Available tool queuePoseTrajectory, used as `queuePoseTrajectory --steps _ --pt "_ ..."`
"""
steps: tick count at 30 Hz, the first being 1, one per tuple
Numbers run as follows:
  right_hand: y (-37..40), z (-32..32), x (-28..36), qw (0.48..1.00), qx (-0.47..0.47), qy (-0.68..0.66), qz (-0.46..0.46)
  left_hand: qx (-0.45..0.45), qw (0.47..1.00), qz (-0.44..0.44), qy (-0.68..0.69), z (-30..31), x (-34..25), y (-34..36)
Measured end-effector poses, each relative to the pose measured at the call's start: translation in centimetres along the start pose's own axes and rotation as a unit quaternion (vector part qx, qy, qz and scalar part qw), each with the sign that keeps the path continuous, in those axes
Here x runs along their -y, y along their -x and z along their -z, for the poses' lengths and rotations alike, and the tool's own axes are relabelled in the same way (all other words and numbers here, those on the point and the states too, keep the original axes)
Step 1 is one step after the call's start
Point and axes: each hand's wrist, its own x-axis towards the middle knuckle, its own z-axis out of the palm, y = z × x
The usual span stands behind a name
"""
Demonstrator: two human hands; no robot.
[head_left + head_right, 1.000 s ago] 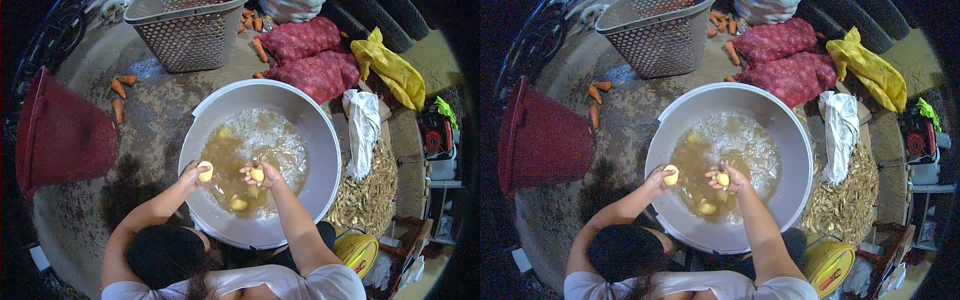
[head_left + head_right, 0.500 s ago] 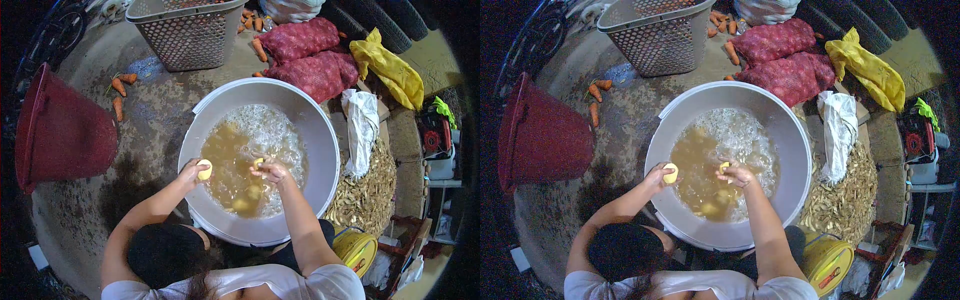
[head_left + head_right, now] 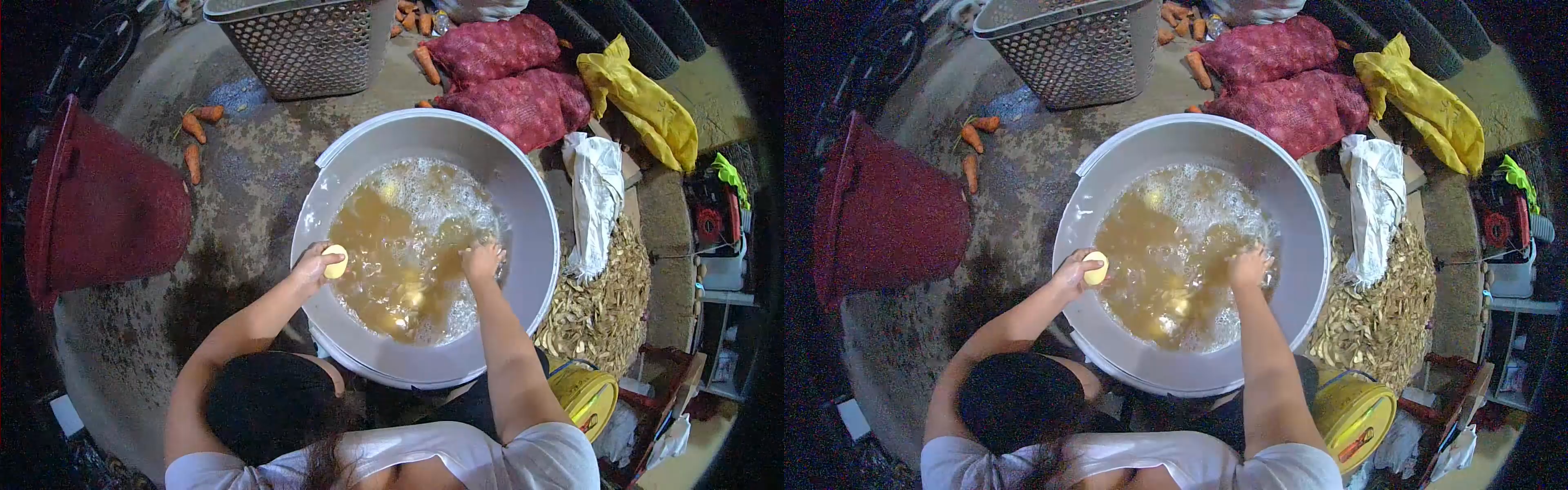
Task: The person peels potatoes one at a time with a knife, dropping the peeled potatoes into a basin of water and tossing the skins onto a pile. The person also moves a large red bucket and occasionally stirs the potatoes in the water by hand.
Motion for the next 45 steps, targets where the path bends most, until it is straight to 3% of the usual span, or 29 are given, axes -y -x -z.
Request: queuePoseTrajectory --steps 2,3,4,6,8,9,11,12,14,16,19,21,25,28,30,31,33,34,36,38,39,41,42,43,45 --pt "0.1 -2.7 -1.8 0.991 0.127 -0.044 -0.022 -0.013 1.0 -0.001 -0.019 -0.4 -0.2 0.4" --pt "-0.6 -4.0 -2.6 0.991 0.127 -0.044 -0.021 -0.013 1.0 -0.001 -0.018 -0.3 -0.2 0.3" --pt "-1.8 -4.4 -3.1 0.95 0.283 -0.128 -0.043 -0.011 1.0 -0.004 -0.02 -0.2 0.0 0.2" --pt "-1.9 -4.1 -3.4 0.877 0.429 -0.208 -0.065 -0.007 1.0 -0.007 -0.022 -0.1 0.4 -0.2" --pt "-0.4 1.9 -0.7 0.959 0.212 -0.066 -0.178 -0.028 0.999 -0.014 -0.028 0.2 0.9 -0.7" --pt "-0.2 3.3 0.0 0.959 0.211 -0.066 -0.179 -0.028 0.999 -0.014 -0.029 0.1 0.8 -0.5" --pt "0.3 4.8 1.0 0.981 0.091 -0.044 -0.167 -0.025 0.999 -0.014 -0.046 -0.1 0.5 -0.2" --pt "1.3 3.9 1.1 0.997 0.027 -0.04 -0.057 -0.024 0.999 -0.014 -0.046 0.1 0.8 -0.5" --pt "2.4 2.1 2.5 0.939 0.302 -0.152 -0.057 -0.03 0.998 -0.039 -0.042 0.4 1.5 -1.2" --pt "4.7 1.0 4.1 0.946 0.269 -0.094 0.154 -0.027 0.998 -0.033 -0.045 -0.3 0.7 -0.2" --pt "7.1 0.0 7.7 0.935 0.325 -0.113 0.08 -0.025 0.997 -0.02 -0.068 -0.4 0.4 0.1" --pt "9.3 0.0 9.9 0.952 0.261 -0.022 0.158 -0.025 0.996 -0.013 -0.088 0.0 0.5 -0.1" --pt "10.8 -1.9 8.8 0.934 0.307 -0.036 0.18 -0.021 0.996 -0.027 -0.08 0.1 0.9 -0.4" --pt "10.4 -3.9 6.8 0.925 0.337 -0.173 0.023 -0.023 0.996 -0.028 -0.078 0.2 0.7 -0.4" --pt "11.1 -4.7 6.0 0.893 0.351 -0.121 0.255 -0.016 0.996 -0.028 -0.084 0.1 0.9 -0.4" --pt "10.4 -3.1 5.7 0.893 0.351 -0.12 0.254 -0.01 0.997 -0.028 -0.075 0.3 1.0 -0.6" --pt "8.4 -0.3 4.7 0.889 0.241 -0.315 0.229 -0.004 0.997 -0.027 -0.065 0.2 1.0 -0.6" --pt "7.3 -2.7 2.8 0.902 0.159 -0.347 0.201 -0.023 0.997 -0.036 -0.06 -0.3 0.8 -0.2" --pt "4.6 -3.2 0.2 0.884 0.162 -0.418 -0.128 -0.045 0.997 -0.043 -0.054 -0.6 0.9 0.1" --pt "2.7 -1.1 -1.6 0.892 0.162 -0.292 -0.306 -0.052 0.995 -0.051 -0.074 -0.5 1.0 -0.2" --pt "3.0 -2.3 -2.8 0.891 0.162 -0.292 -0.306 -0.052 0.995 -0.051 -0.074 -0.4 1.0 -0.2" --pt "4.3 -5.9 -4.6 0.949 0.282 -0.121 -0.07 -0.028 0.996 -0.047 -0.07 -0.3 0.9 -0.3" --pt "4.5 -1.8 -3.0 0.936 0.327 -0.13 -0.017 -0.028 0.996 -0.046 -0.068 -0.5 0.8 -0.1" --pt "4.9 -0.5 -1.7 0.936 0.328 -0.128 -0.016 -0.036 0.996 -0.038 -0.073 -0.8 0.6 0.3" --pt "5.4 0.8 0.5 0.933 0.287 -0.193 -0.1 -0.049 0.996 -0.03 -0.075 -0.8 0.5 0.4"
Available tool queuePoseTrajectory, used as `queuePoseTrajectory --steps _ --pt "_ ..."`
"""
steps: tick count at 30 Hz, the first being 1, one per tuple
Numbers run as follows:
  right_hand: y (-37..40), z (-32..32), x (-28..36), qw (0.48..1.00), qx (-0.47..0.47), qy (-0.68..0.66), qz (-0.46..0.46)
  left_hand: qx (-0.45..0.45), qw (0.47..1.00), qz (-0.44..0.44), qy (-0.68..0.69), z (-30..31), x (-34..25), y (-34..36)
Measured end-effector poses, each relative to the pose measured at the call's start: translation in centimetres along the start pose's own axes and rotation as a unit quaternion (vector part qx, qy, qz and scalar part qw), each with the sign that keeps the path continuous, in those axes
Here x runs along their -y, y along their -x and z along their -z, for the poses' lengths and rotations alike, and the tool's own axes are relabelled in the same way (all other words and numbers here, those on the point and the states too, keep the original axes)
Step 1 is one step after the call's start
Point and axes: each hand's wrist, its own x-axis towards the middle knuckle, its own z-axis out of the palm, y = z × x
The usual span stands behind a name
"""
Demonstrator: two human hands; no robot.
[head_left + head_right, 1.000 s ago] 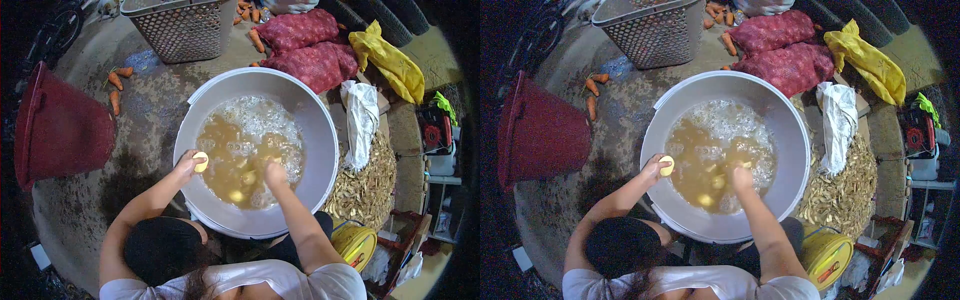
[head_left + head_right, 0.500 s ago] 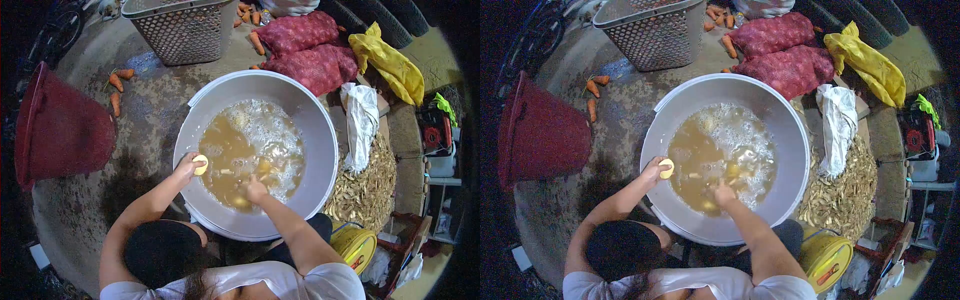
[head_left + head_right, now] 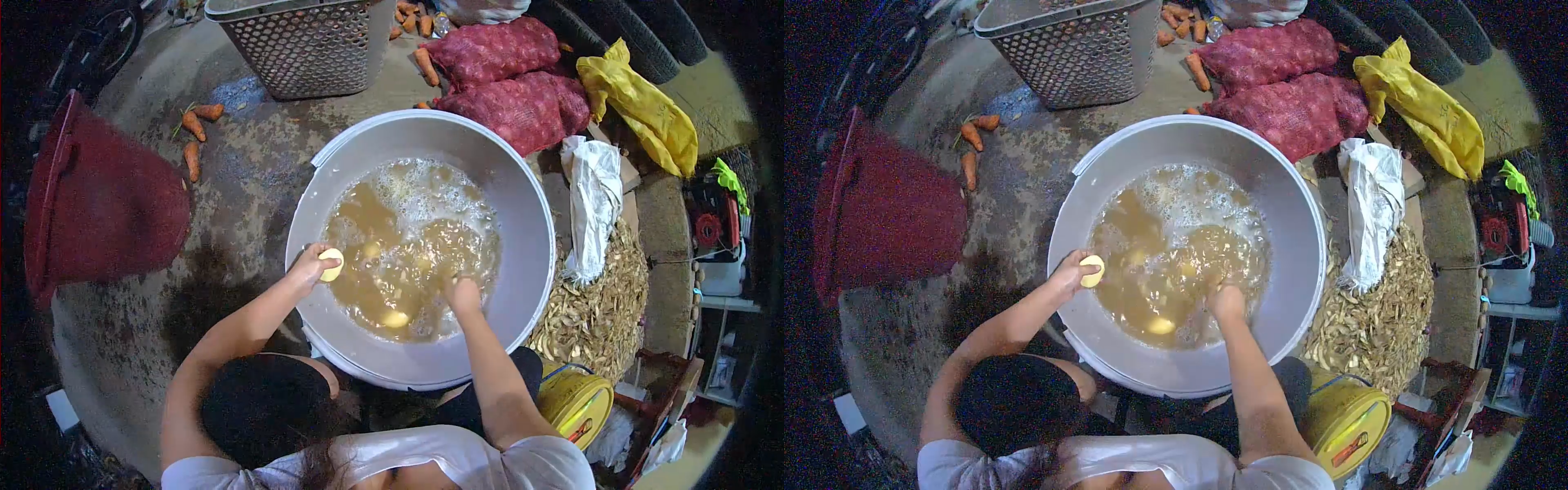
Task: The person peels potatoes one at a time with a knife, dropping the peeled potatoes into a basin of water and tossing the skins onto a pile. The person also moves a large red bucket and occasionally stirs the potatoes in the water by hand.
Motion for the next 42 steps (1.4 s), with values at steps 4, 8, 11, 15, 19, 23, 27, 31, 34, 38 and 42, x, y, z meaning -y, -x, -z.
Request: queuePoseTrajectory --steps 4,8,11,15,19,23,27,31,34,38,42 --pt "4.2 -1.2 5.2 0.94 0.244 0.06 0.231 0.019 1.0 -0.023 -0.008 0.2 1.0 -0.7" --pt "8.3 -8.7 7.0 0.905 0.219 0.256 0.261 0.017 0.999 -0.036 -0.003 0.2 1.4 -1.2" --pt "7.3 -10.8 7.0 0.875 0.262 0.316 0.257 0.012 1.0 0.016 0.012 0.0 0.5 -0.2" --pt "5.8 -8.7 5.4 0.793 0.23 0.456 0.331 0.049 0.997 0.032 0.047 0.3 0.4 0.0" --pt "5.2 -6.8 2.8 0.922 0.245 0.261 0.149 0.103 0.993 0.037 0.048 0.5 0.4 -0.1" --pt "5.3 -3.4 2.3 0.922 0.298 0.062 0.24 0.102 0.995 -0.011 0.013 0.4 1.6 -1.3" --pt "6.2 3.7 5.9 0.874 0.374 -0.283 0.131 0.138 0.99 -0.013 0.004 -0.6 1.0 -0.2" --pt "4.2 1.1 6.1 0.647 0.481 -0.588 -0.059 0.207 0.956 -0.109 -0.179 -2.3 1.1 1.3" --pt "4.4 1.4 8.6 0.607 0.492 -0.62 -0.068 0.235 0.853 -0.282 -0.372 -3.9 -0.2 3.7" --pt "4.7 0.8 10.8 0.61 0.491 -0.617 -0.081 0.164 0.821 -0.284 -0.467 -3.5 -0.4 4.7" --pt "5.6 1.8 12.4 0.677 0.492 -0.543 -0.067 0.161 0.819 -0.182 -0.519 -3.3 -0.8 5.3"
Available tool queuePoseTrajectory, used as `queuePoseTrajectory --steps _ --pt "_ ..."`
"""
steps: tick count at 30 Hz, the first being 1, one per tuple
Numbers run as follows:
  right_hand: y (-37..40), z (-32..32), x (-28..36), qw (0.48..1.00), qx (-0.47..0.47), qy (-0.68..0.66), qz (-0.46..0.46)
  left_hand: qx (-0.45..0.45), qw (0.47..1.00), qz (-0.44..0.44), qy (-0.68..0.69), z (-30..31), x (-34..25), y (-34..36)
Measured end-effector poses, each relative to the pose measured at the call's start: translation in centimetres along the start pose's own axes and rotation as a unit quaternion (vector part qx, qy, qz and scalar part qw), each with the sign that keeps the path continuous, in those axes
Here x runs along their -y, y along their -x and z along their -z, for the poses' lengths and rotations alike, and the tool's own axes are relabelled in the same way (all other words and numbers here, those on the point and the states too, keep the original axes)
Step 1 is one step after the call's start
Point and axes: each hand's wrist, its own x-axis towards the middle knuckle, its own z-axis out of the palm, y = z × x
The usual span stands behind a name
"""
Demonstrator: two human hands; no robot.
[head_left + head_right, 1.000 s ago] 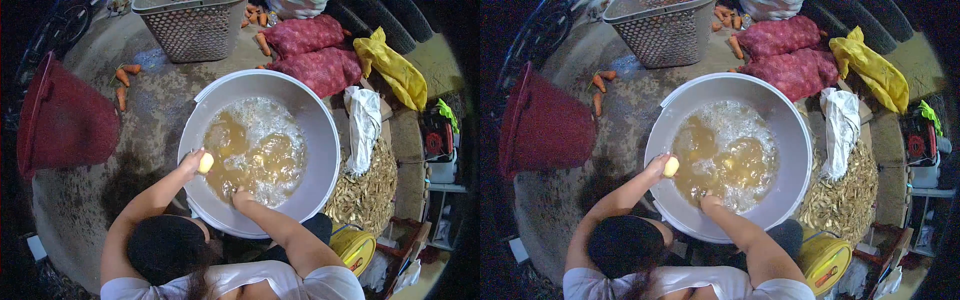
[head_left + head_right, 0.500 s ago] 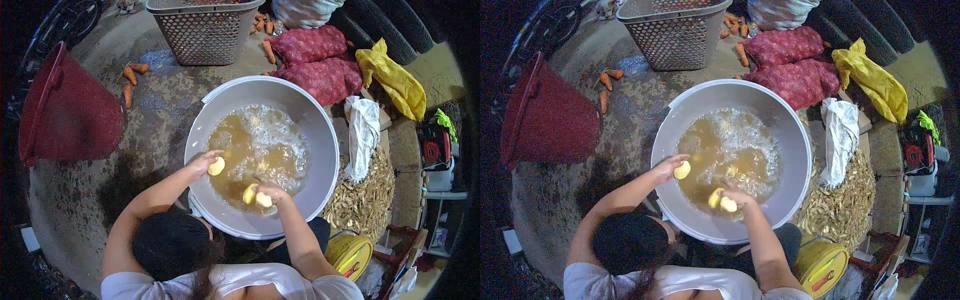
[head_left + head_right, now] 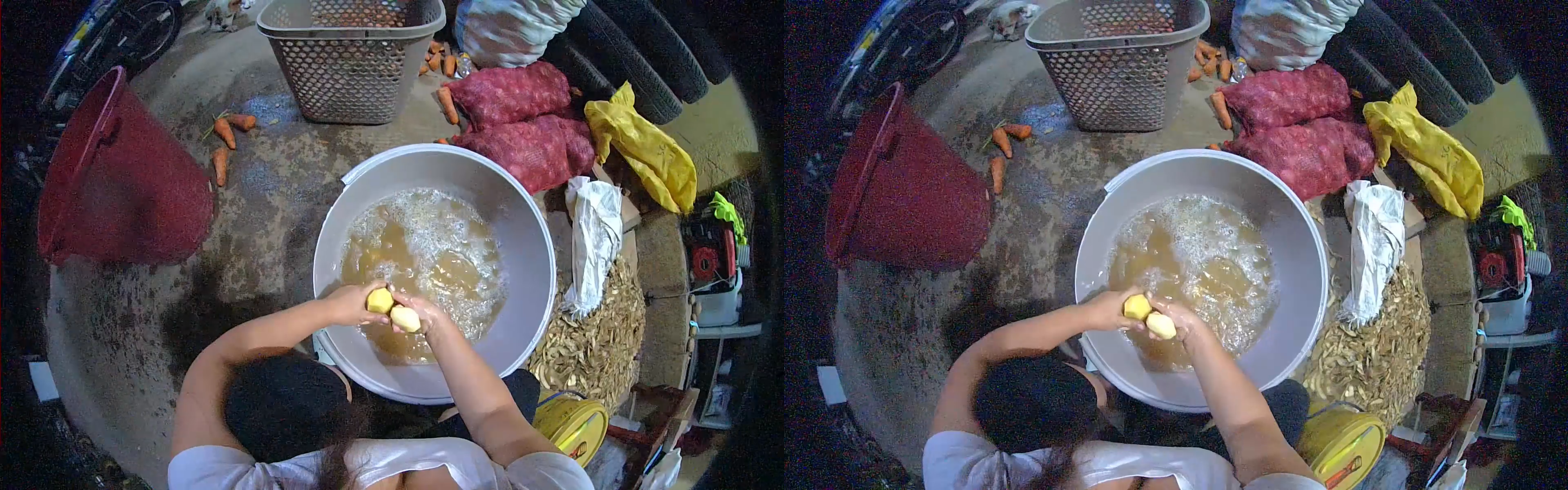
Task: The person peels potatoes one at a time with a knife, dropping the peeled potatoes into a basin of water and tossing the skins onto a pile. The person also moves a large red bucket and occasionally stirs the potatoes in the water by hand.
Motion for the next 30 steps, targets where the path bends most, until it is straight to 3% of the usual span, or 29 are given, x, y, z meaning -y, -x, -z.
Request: queuePoseTrajectory --steps 2,4,6,8,9,10,11,12,13,14,15,16,17,19,20,22,23,25,26,28,29,30 --pt "0.3 -0.4 0.1 0.995 -0.029 0.082 -0.04 -0.016 1.0 -0.011 -0.001 -0.1 0.3 0.4" --pt "0.2 0.5 -0.2 0.996 0.002 0.086 -0.038 -0.041 0.99 -0.068 0.116 -0.3 0.9 0.7" --pt "0.4 2.1 0.0 0.993 0.099 -0.067 -0.021 -0.065 0.983 -0.04 0.166 0.1 2.3 0.6" --pt "0.4 4.4 -0.3 0.98 0.146 -0.134 -0.016 -0.229 0.933 -0.122 0.249 2.6 3.5 0.7" --pt "0.8 4.7 -0.3 0.986 0.081 -0.145 0.026 -0.256 0.926 -0.08 0.266 6.2 1.4 3.1" --pt "1.3 5.1 -0.4 0.985 0.015 -0.156 0.067 -0.336 0.899 -0.135 0.247 8.6 2.9 3.9" --pt "1.7 6.2 -0.3 0.988 -0.037 -0.134 0.066 -0.465 0.837 -0.215 0.193 12.1 3.4 5.7" --pt "1.7 7.7 -0.5 0.989 -0.035 -0.131 0.066 -0.53 0.782 -0.246 0.217 15.7 3.0 8.4" --pt "1.5 9.4 -1.0 0.981 -0.056 -0.177 0.064 -0.58 0.763 -0.199 0.206 19.6 2.5 12.1" --pt "1.6 10.7 -1.2 0.97 -0.076 -0.223 0.061 -0.669 0.722 -0.149 0.091 23.2 2.6 15.8" --pt "2.2 11.7 -1.2 0.97 -0.075 -0.221 0.063 -0.759 0.632 -0.103 0.117 27.2 4.8 18.6" --pt "2.7 12.6 -1.3 0.966 -0.082 -0.23 0.088 -0.83 0.55 -0.088 -0.023 29.4 3.9 21.9" --pt "3.0 13.1 -1.3 0.96 -0.091 -0.239 0.112 -0.858 0.506 -0.029 -0.085 31.7 3.8 24.6" --pt "3.3 13.3 -1.1 0.956 -0.104 -0.249 0.117 -0.871 0.422 0.047 -0.249 36.9 6.3 30.6" --pt "3.4 13.1 -1.0 0.95 -0.118 -0.261 0.124 -0.848 0.417 0.17 -0.279 37.7 5.5 32.8" --pt "3.5 11.7 -0.1 0.948 -0.133 -0.258 0.127 -0.827 0.403 0.306 -0.245 39.8 7.3 36.4" --pt "3.2 11.5 0.0 0.952 -0.138 -0.242 0.125 -0.828 0.402 0.305 -0.245 40.6 8.7 37.6" --pt "2.6 10.9 0.9 0.956 -0.141 -0.223 0.126 -0.726 0.456 0.468 -0.213 42.2 12.3 39.8" --pt "2.3 9.9 1.4 0.958 -0.139 -0.217 0.128 -0.726 0.456 0.469 -0.212 43.8 15.7 40.6" --pt "2.3 7.2 2.8 0.96 -0.138 -0.208 0.128 -0.782 0.436 0.319 -0.311 46.4 21.4 41.4" --pt "2.6 5.2 3.5 0.962 -0.121 -0.199 0.142 -0.764 0.4 0.379 -0.336 41.2 10.6 34.8" --pt "2.3 3.6 4.3 0.963 -0.104 -0.191 0.157 -0.772 0.4 0.251 -0.426 40.6 8.5 32.0"
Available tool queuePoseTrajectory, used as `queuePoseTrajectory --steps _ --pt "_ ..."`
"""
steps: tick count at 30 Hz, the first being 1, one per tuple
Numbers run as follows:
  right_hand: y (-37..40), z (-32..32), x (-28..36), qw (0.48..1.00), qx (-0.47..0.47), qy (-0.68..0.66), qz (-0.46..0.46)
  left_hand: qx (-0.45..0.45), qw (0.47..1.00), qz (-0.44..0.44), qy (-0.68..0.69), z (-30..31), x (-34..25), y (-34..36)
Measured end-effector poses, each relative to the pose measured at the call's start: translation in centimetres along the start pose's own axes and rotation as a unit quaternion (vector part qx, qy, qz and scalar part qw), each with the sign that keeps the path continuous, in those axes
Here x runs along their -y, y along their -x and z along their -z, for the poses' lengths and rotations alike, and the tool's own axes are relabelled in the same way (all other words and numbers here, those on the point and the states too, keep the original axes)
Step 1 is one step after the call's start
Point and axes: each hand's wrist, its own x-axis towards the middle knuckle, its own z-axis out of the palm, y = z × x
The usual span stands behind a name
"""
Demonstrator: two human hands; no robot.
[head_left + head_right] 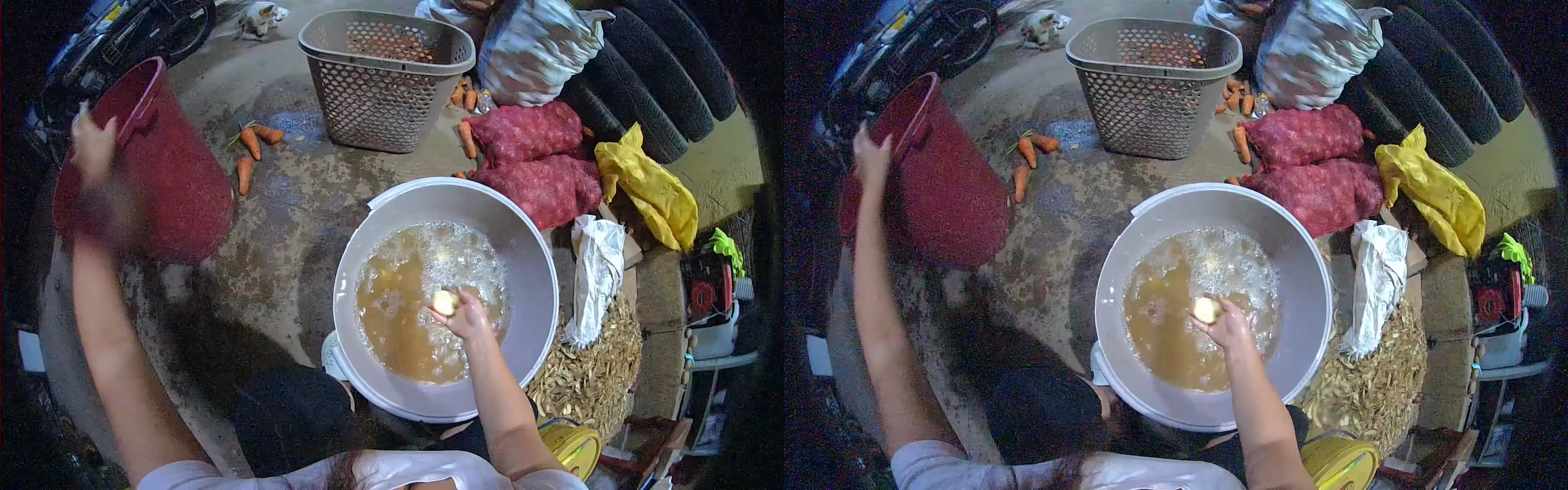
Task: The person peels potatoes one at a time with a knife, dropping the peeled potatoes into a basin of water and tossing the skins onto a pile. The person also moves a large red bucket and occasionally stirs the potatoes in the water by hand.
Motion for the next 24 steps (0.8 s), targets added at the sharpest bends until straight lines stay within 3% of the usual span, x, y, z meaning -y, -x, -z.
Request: queuePoseTrajectory --steps 1,3,4,5,6,7,8,9,10,11,12,14,15,16,17,18,19,20,21,23,24 --pt "-0.6 -1.3 -0.1 1.0 -0.002 0.0 0.001 -0.049 0.977 -0.078 0.193 1.0 -4.1 1.5" --pt "-1.6 -3.7 -0.7 0.995 0.096 -0.031 -0.017 0.085 0.931 -0.106 0.34 6.3 -14.1 7.5" --pt "-2.3 -5.2 -1.2 0.993 0.11 -0.031 -0.017 0.206 0.883 -0.131 0.401 8.7 -17.6 10.9" --pt "-1.2 -8.3 -1.7 0.991 0.126 -0.054 0.007 0.396 0.793 -0.126 0.445 11.3 -20.3 13.1" --pt "0.6 -12.0 -2.3 0.99 0.113 -0.046 0.071 0.45 0.749 -0.096 0.477 9.9 -21.9 18.0" --pt "0.8 -14.2 -3.1 0.99 0.101 -0.031 0.092 0.625 0.621 0.021 0.473 10.3 -23.6 20.2" --pt "1.0 -16.3 -4.2 0.985 0.106 0.008 0.139 0.695 0.489 0.21 0.483 11.9 -25.4 21.5" --pt "1.5 -18.0 -5.2 0.976 0.11 0.046 0.185 0.732 0.41 0.261 0.477 11.4 -25.9 23.0" --pt "2.3 -19.2 -5.5 0.923 0.086 0.28 0.249 0.717 0.299 0.345 0.527 11.3 -25.9 24.3" --pt "0.3 -19.2 -7.4 0.883 0.187 0.296 0.312 0.7 0.249 0.374 0.555 11.0 -25.6 25.4" --pt "3.4 -21.1 -6.6 0.87 0.22 0.322 0.303 0.679 0.198 0.404 0.58 10.4 -25.1 26.1" --pt "4.9 -21.0 -6.2 0.822 0.243 0.357 0.372 0.606 0.141 0.549 0.557 8.1 -22.9 26.3" --pt "3.8 -19.8 -5.9 0.794 0.219 0.383 0.419 0.63 0.084 0.505 0.584 7.8 -20.1 24.3" --pt "2.0 -17.6 -5.6 0.763 0.194 0.408 0.462 0.581 0.166 0.497 0.623 7.7 -18.2 22.3" --pt "0.3 -14.9 -4.9 0.767 0.124 0.457 0.434 0.527 0.356 0.41 0.653 7.4 -16.0 19.8" --pt "-1.8 -11.5 -4.1 0.763 0.053 0.502 0.403 0.393 0.545 0.419 0.611 10.1 -15.5 15.9" --pt "-4.8 -6.8 -4.0 0.746 -0.022 0.539 0.389 0.271 0.679 0.364 0.577 8.6 -12.4 14.2" --pt "-4.3 -4.2 -3.3 0.709 -0.163 0.622 0.29 0.145 0.852 0.15 0.481 6.9 -8.4 10.8" --pt "-4.1 -0.7 -2.9 0.708 -0.159 0.629 0.278 -0.055 0.961 -0.005 0.272 5.2 -4.5 7.4" --pt "-4.4 4.6 -3.9 0.635 -0.232 0.705 0.215 -0.106 0.987 -0.097 0.067 4.8 0.9 1.2" --pt "-5.7 8.3 -4.8 0.636 -0.232 0.704 0.213 -0.099 0.985 -0.133 0.038 2.1 5.3 -1.1"
